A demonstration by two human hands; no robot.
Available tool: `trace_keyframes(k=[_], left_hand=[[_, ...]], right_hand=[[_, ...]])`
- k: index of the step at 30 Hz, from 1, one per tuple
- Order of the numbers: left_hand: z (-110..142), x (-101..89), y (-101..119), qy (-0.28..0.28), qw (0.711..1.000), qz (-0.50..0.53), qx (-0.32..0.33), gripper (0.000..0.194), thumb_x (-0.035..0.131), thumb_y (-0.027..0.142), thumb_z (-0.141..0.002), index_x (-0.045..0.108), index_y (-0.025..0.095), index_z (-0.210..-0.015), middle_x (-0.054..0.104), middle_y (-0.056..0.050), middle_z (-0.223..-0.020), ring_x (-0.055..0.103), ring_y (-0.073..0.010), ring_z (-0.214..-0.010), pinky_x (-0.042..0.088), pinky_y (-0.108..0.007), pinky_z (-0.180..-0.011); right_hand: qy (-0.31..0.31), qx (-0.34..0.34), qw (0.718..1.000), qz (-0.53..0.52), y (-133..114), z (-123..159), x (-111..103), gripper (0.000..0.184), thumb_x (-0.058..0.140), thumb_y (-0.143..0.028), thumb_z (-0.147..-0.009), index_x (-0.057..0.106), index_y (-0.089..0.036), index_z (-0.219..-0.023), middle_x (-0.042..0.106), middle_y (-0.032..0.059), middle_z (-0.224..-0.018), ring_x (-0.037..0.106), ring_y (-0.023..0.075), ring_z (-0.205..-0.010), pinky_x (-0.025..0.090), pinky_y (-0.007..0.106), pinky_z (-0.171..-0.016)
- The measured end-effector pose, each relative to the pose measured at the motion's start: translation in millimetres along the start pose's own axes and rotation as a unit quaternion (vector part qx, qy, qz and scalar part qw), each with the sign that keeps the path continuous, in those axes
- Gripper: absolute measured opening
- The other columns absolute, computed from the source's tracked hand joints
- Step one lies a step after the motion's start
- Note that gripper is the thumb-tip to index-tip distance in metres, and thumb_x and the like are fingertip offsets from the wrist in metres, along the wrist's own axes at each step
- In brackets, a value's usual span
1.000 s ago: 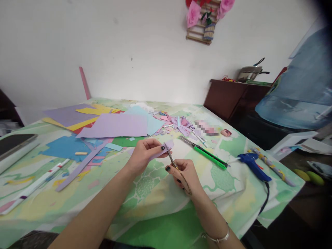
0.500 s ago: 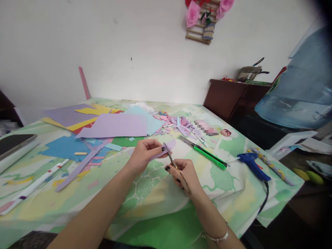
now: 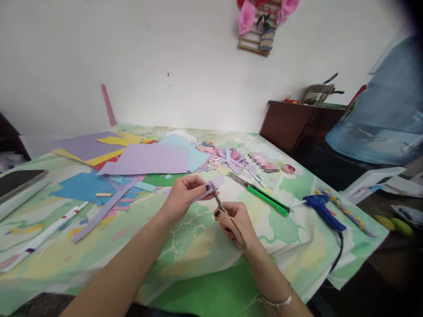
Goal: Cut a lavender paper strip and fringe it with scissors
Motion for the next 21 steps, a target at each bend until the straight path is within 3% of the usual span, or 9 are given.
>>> trace_keyframes(k=[21], left_hand=[[-0.7,1.5,1.4,0.004,1.0,-0.002,0.0,0.017,0.073,0.023,-0.069,0.061,0.011,-0.067,0.069,-0.004,-0.068,0.07,-0.023,-0.075,0.056,-0.034,-0.075]], right_hand=[[0.006,0.009,1.0,0.008,-3.3,0.3,1.5,0.03,0.074,-0.031,-0.064,0.05,-0.015,-0.057,0.034,-0.0099,-0.036,0.021,0.0018,-0.029,0.015,0.016,-0.029]])
Point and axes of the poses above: each hand's wrist, its own z-axis away from the middle knuckle, its own x-axis out of the palm, y = z × x, the point moved 3 cm from there along -z, towards the middle knuckle
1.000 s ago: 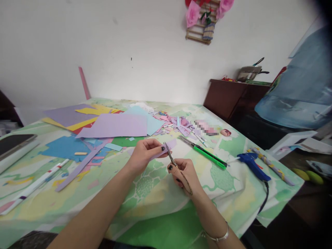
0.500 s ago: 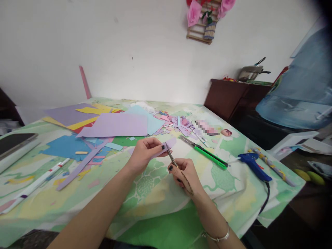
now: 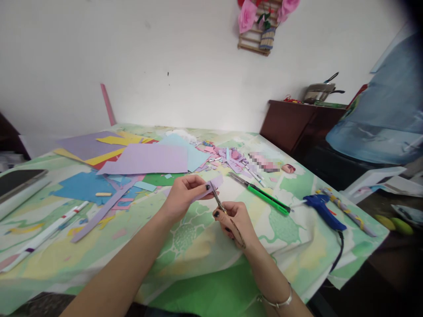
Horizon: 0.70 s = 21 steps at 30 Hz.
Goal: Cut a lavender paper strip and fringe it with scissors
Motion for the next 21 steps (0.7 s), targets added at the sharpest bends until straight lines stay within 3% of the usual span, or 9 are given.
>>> trace_keyframes(k=[21], left_hand=[[1.5,-0.4,-0.1,-0.006,1.0,-0.004,0.002,0.016,0.073,0.024,-0.069,0.062,0.012,-0.068,0.071,-0.005,-0.071,0.07,-0.0222,-0.076,0.056,-0.035,-0.077]], right_hand=[[0.041,0.032,0.997,0.051,-3.9,0.3,1.1,0.035,0.075,-0.038,-0.06,0.049,-0.015,-0.054,0.036,-0.0091,-0.033,0.025,0.0026,-0.027,0.016,0.016,-0.028]])
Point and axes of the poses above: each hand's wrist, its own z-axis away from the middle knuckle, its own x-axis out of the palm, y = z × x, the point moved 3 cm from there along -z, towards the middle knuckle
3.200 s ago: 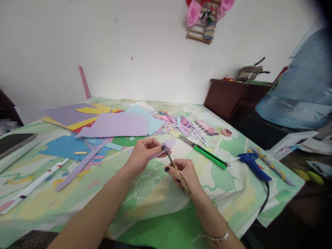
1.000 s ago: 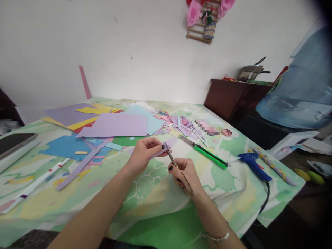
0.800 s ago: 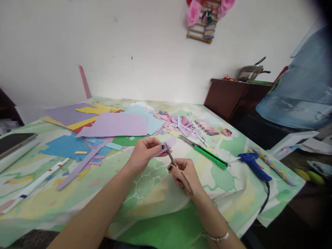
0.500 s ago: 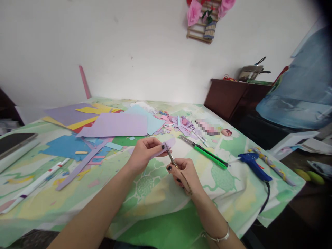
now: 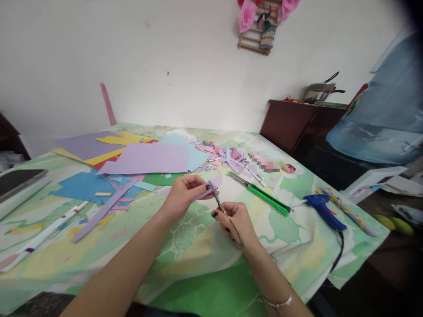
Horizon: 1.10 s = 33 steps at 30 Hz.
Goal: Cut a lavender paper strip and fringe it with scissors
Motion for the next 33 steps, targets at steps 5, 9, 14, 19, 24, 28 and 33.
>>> trace_keyframes(k=[5,9,14,19,24,28,33], left_hand=[[-0.2,0.6,0.0,-0.001,1.0,-0.003,0.0,0.016,0.073,0.025,-0.069,0.062,0.012,-0.069,0.071,-0.005,-0.072,0.07,-0.0224,-0.076,0.056,-0.035,-0.077],[0.1,0.6,0.9,0.002,1.0,-0.005,-0.004,0.018,0.073,0.026,-0.068,0.062,0.012,-0.068,0.07,-0.005,-0.071,0.07,-0.0233,-0.077,0.056,-0.036,-0.077],[-0.1,0.9,1.5,0.008,1.0,-0.001,-0.009,0.019,0.074,0.026,-0.067,0.061,0.012,-0.067,0.07,-0.005,-0.07,0.07,-0.023,-0.075,0.055,-0.036,-0.077],[-0.6,1.1,1.2,0.01,1.0,-0.002,-0.009,0.019,0.074,0.026,-0.067,0.061,0.012,-0.067,0.07,-0.004,-0.069,0.07,-0.023,-0.075,0.056,-0.036,-0.076],[-1.1,0.9,1.4,0.011,1.0,0.002,-0.009,0.02,0.075,0.026,-0.067,0.06,0.012,-0.067,0.07,-0.005,-0.069,0.07,-0.0228,-0.074,0.056,-0.035,-0.076],[-1.3,1.1,1.7,0.014,1.0,-0.004,-0.008,0.02,0.075,0.026,-0.066,0.061,0.012,-0.067,0.07,-0.005,-0.069,0.07,-0.0222,-0.074,0.056,-0.035,-0.076],[-0.7,1.4,2.8,0.014,1.0,-0.006,-0.005,0.02,0.075,0.027,-0.066,0.062,0.012,-0.067,0.07,-0.005,-0.069,0.07,-0.0231,-0.075,0.056,-0.036,-0.076]], right_hand=[[-0.005,-0.005,1.0,-0.011,-0.3,0.8,0.9,0.036,0.075,-0.041,-0.059,0.049,-0.016,-0.055,0.035,-0.0095,-0.034,0.023,0.0023,-0.028,0.016,0.017,-0.028],[-0.034,-0.032,0.999,-0.027,0.7,0.9,1.2,0.036,0.073,-0.043,-0.063,0.05,-0.015,-0.058,0.033,-0.0096,-0.036,0.022,0.0023,-0.029,0.017,0.018,-0.03],[-0.036,-0.039,0.998,-0.032,2.7,-0.3,-0.8,0.035,0.072,-0.042,-0.064,0.051,-0.015,-0.058,0.033,-0.0096,-0.036,0.022,0.0024,-0.029,0.016,0.018,-0.029],[-0.03,-0.031,0.998,-0.034,1.5,-0.3,0.3,0.033,0.074,-0.038,-0.063,0.051,-0.015,-0.058,0.034,-0.0093,-0.036,0.023,0.0022,-0.029,0.016,0.017,-0.029],[-0.015,-0.013,1.0,-0.021,-0.1,0.1,0.8,0.036,0.074,-0.041,-0.061,0.049,-0.015,-0.055,0.034,-0.0094,-0.035,0.023,0.0022,-0.029,0.016,0.018,-0.029],[-0.006,-0.002,1.0,-0.007,-1.0,0.3,1.0,0.038,0.074,-0.044,-0.059,0.049,-0.016,-0.055,0.034,-0.0095,-0.034,0.023,0.0024,-0.028,0.015,0.018,-0.028],[0.005,0.009,1.0,0.007,-2.5,0.5,1.3,0.04,0.075,-0.045,-0.058,0.049,-0.016,-0.053,0.035,-0.0089,-0.034,0.025,0.0027,-0.027,0.017,0.018,-0.027]])
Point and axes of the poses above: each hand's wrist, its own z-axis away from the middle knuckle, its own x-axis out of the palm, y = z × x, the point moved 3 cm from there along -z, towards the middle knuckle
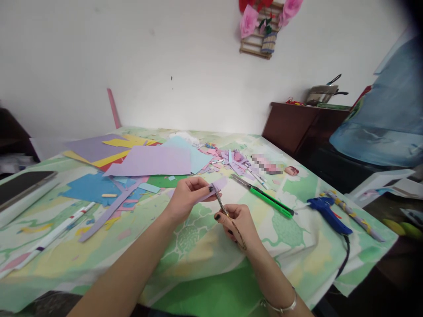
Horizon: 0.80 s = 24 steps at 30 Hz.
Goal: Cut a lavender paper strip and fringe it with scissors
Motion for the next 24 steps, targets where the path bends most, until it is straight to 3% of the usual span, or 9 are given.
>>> trace_keyframes(k=[24], left_hand=[[-0.3,-1.6,-0.5,0.0,1.0,-0.006,-0.002,0.021,0.075,0.029,-0.066,0.062,0.012,-0.069,0.072,-0.007,-0.072,0.07,-0.0241,-0.074,0.056,-0.038,-0.076]], right_hand=[[-0.031,-0.022,0.999,-0.035,2.8,-1.3,-0.8,0.031,0.075,-0.036,-0.059,0.053,-0.014,-0.058,0.035,-0.0094,-0.036,0.023,0.0025,-0.029,0.016,0.018,-0.029]])
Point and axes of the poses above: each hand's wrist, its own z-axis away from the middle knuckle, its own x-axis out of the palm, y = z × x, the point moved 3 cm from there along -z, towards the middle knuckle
